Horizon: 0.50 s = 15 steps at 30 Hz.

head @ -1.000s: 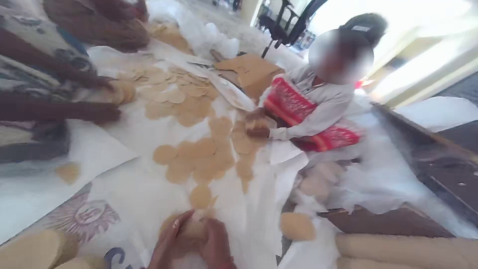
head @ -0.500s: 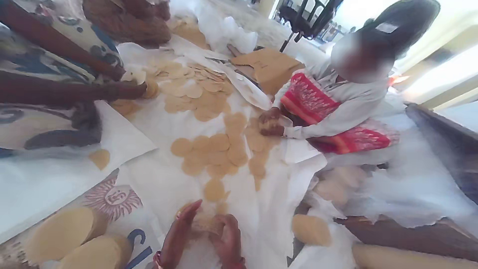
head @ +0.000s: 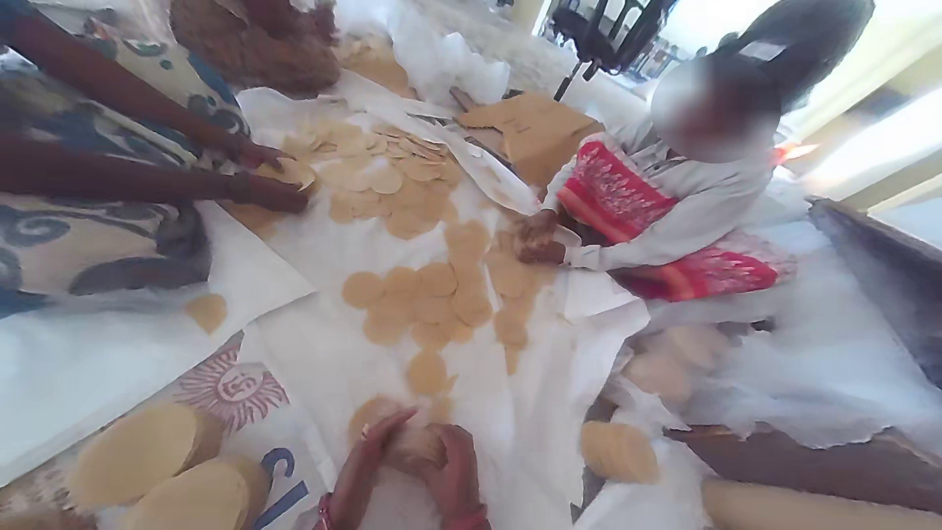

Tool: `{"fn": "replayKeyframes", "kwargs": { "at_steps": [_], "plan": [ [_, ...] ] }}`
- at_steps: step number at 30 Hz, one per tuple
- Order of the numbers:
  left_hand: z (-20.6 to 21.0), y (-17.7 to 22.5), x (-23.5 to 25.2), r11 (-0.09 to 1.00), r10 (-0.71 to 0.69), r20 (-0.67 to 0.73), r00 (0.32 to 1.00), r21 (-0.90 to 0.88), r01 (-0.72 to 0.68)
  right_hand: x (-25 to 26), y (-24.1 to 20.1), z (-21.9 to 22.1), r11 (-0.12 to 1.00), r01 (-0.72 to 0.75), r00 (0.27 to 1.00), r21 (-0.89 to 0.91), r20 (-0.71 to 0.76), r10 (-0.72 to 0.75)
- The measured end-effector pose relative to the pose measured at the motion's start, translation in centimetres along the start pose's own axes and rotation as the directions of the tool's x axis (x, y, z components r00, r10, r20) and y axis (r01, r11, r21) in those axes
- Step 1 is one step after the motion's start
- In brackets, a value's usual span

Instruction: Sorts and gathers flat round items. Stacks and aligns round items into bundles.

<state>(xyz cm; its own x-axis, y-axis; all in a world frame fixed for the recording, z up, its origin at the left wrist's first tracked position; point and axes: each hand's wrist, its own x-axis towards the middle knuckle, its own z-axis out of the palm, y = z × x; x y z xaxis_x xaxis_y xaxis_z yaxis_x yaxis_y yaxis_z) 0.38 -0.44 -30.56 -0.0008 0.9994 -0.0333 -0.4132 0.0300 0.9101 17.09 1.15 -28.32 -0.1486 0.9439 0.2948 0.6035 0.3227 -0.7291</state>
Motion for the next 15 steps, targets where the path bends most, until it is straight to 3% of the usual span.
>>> {"fn": "replayKeyframes", "kwargs": {
  "at_steps": [3, 7, 10, 13, 15],
  "plan": [
    [0.0, 0.3, -0.3, 1.000, 0.009, -0.033, 0.999, -0.014, -0.010, -0.4, 0.1, -0.1, 0.988, 0.041, 0.996, 0.147, -0.080, -0.030],
    [0.2, -0.7, -0.7, 0.997, -0.016, 0.078, 0.997, 0.071, 0.011, -0.5, -0.6, -0.6, 0.999, -0.048, 0.995, 0.021, 0.083, 0.046],
    [0.2, 0.2, -1.2, 0.995, 0.067, 0.106, 0.992, 0.065, -0.074, 0.2, -1.8, -1.9, 0.971, -0.179, 0.976, 0.158, 0.154, 0.155],
    [-0.3, 3.5, -3.9, 0.944, 0.153, 0.122, 0.981, 0.275, -0.182, 0.4, -4.9, -3.5, 0.793, -0.384, 0.918, 0.473, 0.289, 0.273],
    [-0.5, 6.2, -6.3, 0.868, 0.169, 0.058, 0.984, 0.465, -0.176, 0.6, -7.3, -3.3, 0.715, -0.465, 0.877, 0.521, 0.381, 0.293]
  ]
}}
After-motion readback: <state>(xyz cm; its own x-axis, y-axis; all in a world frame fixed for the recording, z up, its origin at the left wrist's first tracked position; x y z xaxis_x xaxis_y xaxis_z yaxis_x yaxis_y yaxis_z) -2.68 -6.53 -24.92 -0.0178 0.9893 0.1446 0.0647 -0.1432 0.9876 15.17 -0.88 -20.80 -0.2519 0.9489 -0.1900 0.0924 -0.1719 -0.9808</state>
